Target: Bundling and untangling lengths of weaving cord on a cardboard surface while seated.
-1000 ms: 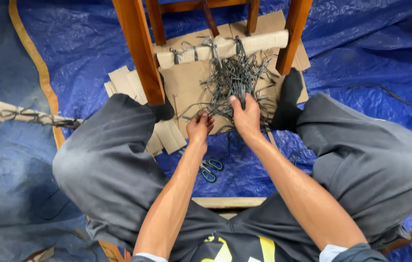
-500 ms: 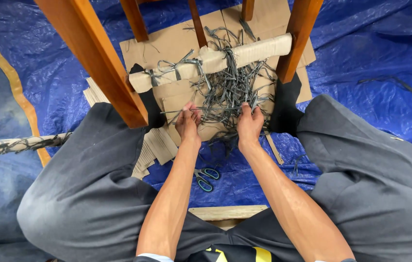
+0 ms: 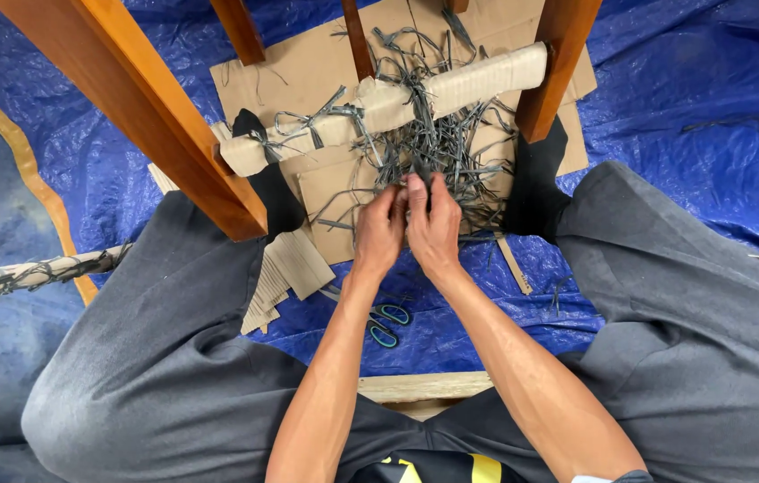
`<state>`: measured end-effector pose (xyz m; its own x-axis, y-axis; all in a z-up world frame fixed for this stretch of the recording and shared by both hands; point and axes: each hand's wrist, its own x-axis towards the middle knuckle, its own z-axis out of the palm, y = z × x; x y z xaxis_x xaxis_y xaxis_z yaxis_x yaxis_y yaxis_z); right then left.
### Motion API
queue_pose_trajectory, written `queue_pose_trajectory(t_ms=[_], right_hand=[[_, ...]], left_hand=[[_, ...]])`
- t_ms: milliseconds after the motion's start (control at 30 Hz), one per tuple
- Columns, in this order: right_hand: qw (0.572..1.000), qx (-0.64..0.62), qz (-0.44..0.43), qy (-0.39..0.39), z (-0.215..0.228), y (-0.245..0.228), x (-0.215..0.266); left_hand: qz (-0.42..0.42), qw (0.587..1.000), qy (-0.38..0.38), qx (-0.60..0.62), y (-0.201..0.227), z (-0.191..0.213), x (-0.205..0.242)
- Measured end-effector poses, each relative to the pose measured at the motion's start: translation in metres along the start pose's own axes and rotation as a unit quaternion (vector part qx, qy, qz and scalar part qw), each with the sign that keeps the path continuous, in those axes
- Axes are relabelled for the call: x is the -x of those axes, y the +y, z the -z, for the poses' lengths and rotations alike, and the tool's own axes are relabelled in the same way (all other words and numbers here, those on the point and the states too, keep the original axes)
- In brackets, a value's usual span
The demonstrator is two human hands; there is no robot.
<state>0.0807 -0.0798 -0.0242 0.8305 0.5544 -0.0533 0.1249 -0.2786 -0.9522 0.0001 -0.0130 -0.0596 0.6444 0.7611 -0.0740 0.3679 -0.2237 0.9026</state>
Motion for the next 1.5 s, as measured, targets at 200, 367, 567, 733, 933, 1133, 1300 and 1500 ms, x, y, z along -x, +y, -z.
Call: queue_pose_trajectory(t_ms=[200,367,567,733,933,1133,1300,1500], right_hand=[[0.997,0.050,-0.019,-0.048,0.011,-0.007,-0.007],[0.998,0.008,0.045,0.034,0.017,0.025,-0.014],[0.984,-0.093,0.057,0.143,0.040,0.037,-0.040],[0.947,-0.284,-0.082,0.129,0.047,0.025,-0.044],[0.953,-0.207,-0.010,0.220,0.056,0.029,-0.047],[0.956,-0.134,-0.043,0.259,0.054,0.065,-0.047],[0.951,-0.024,-0.180,0.251,0.055,0.107,-0.034],[0.948,-0.055,-0.157,0.273,0.064,0.091,-0.031]], left_hand=[[-0.030,0.995,-0.067,-0.072,0.023,0.012,0.007],[0.006,0.992,-0.103,-0.078,0.027,0.012,0.013],[0.011,0.991,-0.007,-0.132,-0.059,0.004,0.017],[-0.084,0.962,-0.037,-0.256,-0.072,-0.006,0.022],[0.017,0.969,-0.126,-0.213,-0.085,-0.008,0.028],[-0.014,0.995,0.044,-0.088,-0.040,0.005,0.012],[-0.029,0.999,0.043,0.001,-0.013,0.014,0.010],[-0.057,0.943,0.153,-0.291,-0.092,0.001,0.029]])
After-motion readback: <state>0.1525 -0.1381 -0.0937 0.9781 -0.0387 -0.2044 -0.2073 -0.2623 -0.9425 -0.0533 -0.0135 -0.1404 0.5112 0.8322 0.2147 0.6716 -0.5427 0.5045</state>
